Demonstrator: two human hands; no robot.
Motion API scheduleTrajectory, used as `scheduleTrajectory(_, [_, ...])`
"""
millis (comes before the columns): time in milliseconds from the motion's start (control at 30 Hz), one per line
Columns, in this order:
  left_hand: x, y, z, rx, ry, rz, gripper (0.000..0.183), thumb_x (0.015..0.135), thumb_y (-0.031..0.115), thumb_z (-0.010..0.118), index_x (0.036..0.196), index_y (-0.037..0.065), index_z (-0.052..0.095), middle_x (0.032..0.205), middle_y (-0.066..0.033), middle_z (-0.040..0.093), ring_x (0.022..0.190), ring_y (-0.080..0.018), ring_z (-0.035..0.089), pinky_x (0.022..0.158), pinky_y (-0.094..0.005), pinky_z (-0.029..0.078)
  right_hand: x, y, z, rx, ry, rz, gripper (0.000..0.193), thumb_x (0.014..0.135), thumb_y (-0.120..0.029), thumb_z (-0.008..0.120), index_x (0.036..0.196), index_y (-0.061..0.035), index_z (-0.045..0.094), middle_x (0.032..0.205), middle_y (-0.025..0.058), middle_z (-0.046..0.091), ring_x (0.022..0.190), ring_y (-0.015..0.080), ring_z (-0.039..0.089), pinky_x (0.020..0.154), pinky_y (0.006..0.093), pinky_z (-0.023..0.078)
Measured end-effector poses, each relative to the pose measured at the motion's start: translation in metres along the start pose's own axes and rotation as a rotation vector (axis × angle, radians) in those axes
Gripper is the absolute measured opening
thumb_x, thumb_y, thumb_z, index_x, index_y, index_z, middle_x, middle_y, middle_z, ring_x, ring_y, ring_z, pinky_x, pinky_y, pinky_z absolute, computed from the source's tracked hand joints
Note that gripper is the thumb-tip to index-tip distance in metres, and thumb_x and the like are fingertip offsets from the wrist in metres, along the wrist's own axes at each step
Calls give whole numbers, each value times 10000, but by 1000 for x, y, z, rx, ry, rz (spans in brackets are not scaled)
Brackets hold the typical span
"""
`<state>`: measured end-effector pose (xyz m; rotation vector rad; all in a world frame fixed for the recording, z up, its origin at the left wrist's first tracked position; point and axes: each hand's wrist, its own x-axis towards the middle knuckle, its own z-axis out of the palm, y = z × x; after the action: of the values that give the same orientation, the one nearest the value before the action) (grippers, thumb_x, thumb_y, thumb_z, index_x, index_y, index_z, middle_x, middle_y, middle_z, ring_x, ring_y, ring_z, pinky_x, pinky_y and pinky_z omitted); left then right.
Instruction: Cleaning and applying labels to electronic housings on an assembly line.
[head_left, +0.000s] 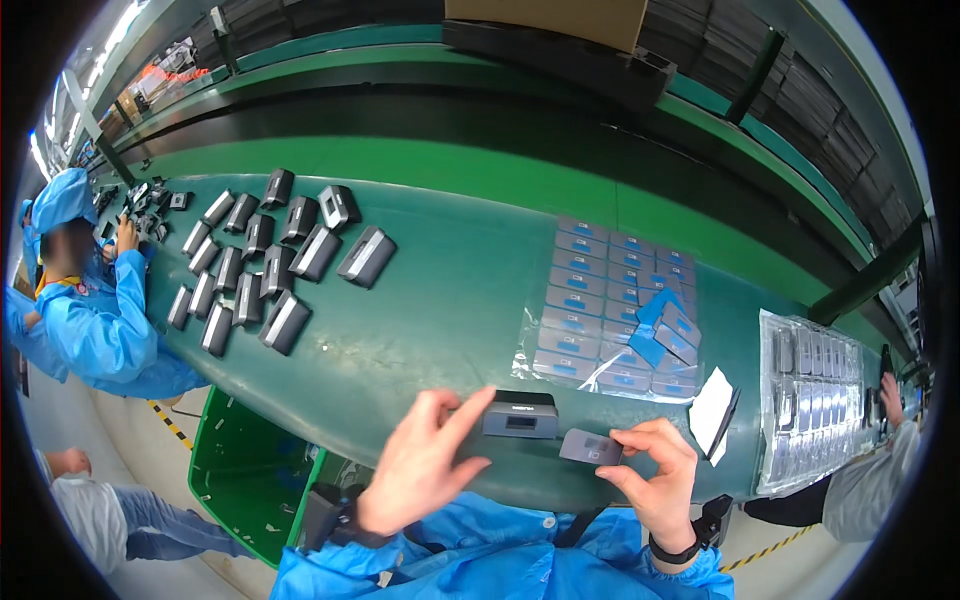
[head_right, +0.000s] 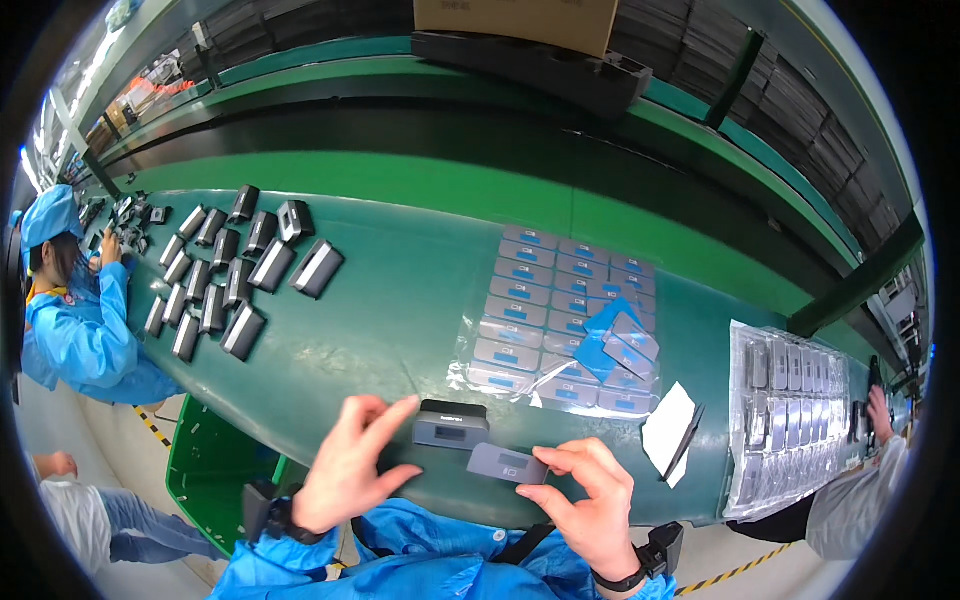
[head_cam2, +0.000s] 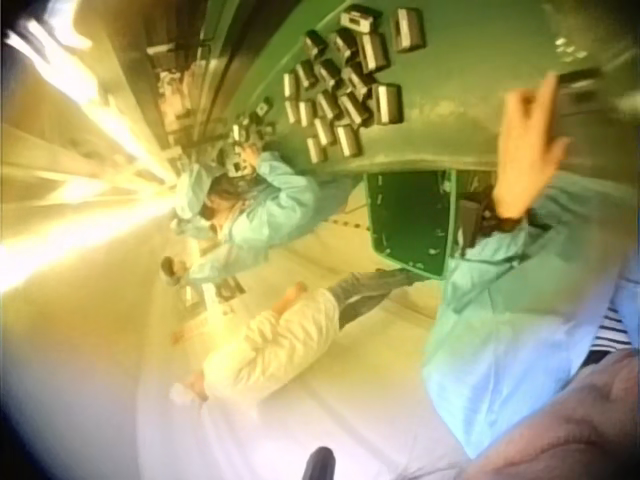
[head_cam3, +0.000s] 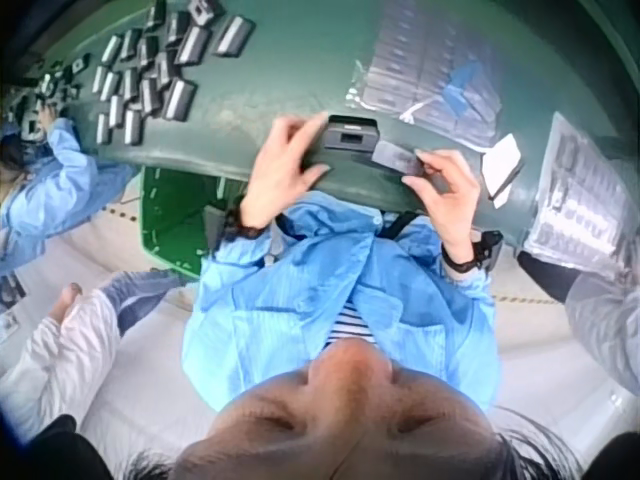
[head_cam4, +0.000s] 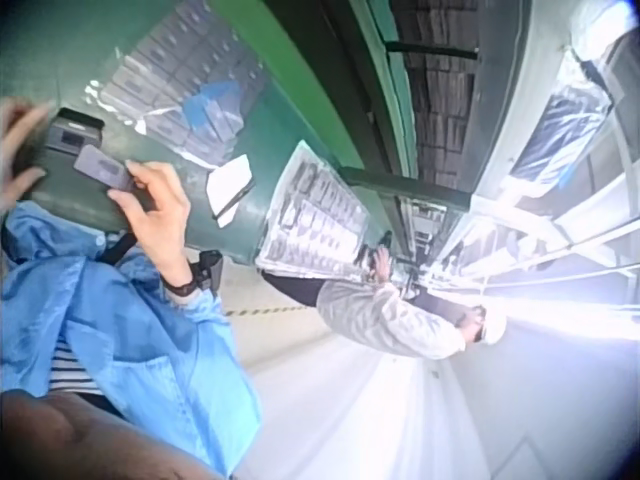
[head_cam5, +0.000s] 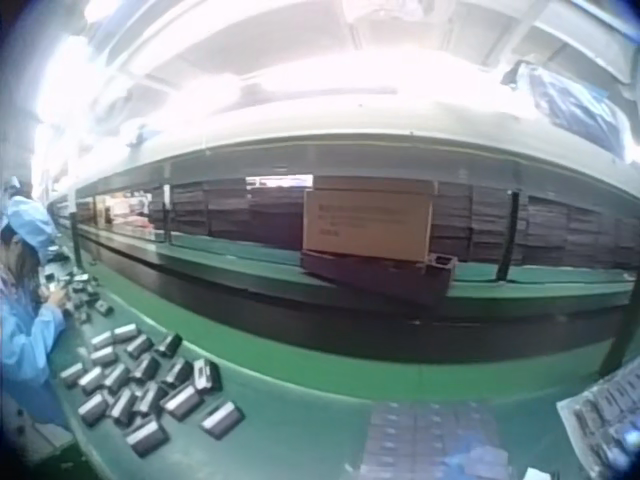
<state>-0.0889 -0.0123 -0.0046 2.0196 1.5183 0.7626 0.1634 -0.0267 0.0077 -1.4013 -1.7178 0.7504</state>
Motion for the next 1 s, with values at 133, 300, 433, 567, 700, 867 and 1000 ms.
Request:
scheduleTrajectory(133, [9, -10, 20, -2, 12, 49, 546, 669, 82, 763, 1188, 84, 595, 823, -109, 529, 739, -247, 574, 699, -346, 499, 0, -5, -3, -43, 7, -35, 368, 613, -54, 816, 952, -14, 678, 861, 88, 608, 746, 194, 594, 664, 290, 487])
scheduleTrajectory(300, [0, 11, 27, -226, 19, -126, 539, 691, 30, 739, 1205, 47, 580, 723, -91, 593, 589, -152, 592, 577, -274, 497, 9, -12, 4, -123, -40, -99, 354, 612, -48, 793, 945, -39, 676, 858, 84, 585, 775, 246, 574, 667, 330, 476])
scheduleTrajectory(433, [-8, 9, 34, -582, -124, -353, 540, 772, -4, 656, 1285, 55, 498, 845, -99, 653, 692, -120, 649, 598, -258, 507, 16, -13, 16, -216, -99, -172, 347, 611, -46, 779, 939, -47, 667, 843, 84, 571, 755, 261, 561, 655, 343, 466])
scheduleTrajectory(567, [-10, 10, 33, -741, -180, -396, 556, 793, -54, 614, 1316, 30, 448, 924, -100, 668, 754, -117, 657, 648, -251, 518, 19, -16, 22, -266, -141, -211, 339, 620, -44, 768, 938, -32, 652, 833, 86, 561, 743, 265, 557, 650, 351, 463])
scheduleTrajectory(700, [-9, 9, 30, -767, -219, -421, 564, 795, -68, 602, 1325, 24, 433, 960, -110, 663, 788, -120, 659, 689, -249, 527, 18, -17, 26, -271, -182, -194, 333, 625, -49, 767, 933, -18, 646, 829, 91, 560, 741, 268, 558, 650, 354, 467])
scheduleTrajectory(867, [-9, 6, 31, -804, -230, -411, 584, 790, -63, 605, 1336, 31, 420, 988, -120, 654, 804, -131, 658, 707, -255, 529, 17, -15, 27, -269, -193, -181, 317, 633, -48, 765, 923, -13, 642, 834, 97, 564, 743, 275, 559, 655, 358, 474])
scheduleTrajectory(1000, [-8, 5, 30, -757, -264, -380, 591, 787, -56, 611, 1338, 33, 419, 983, -114, 650, 806, -138, 657, 714, -261, 530, 19, -14, 28, -253, -211, -177, 305, 642, -43, 763, 919, -9, 638, 836, 100, 566, 752, 279, 561, 661, 358, 479])
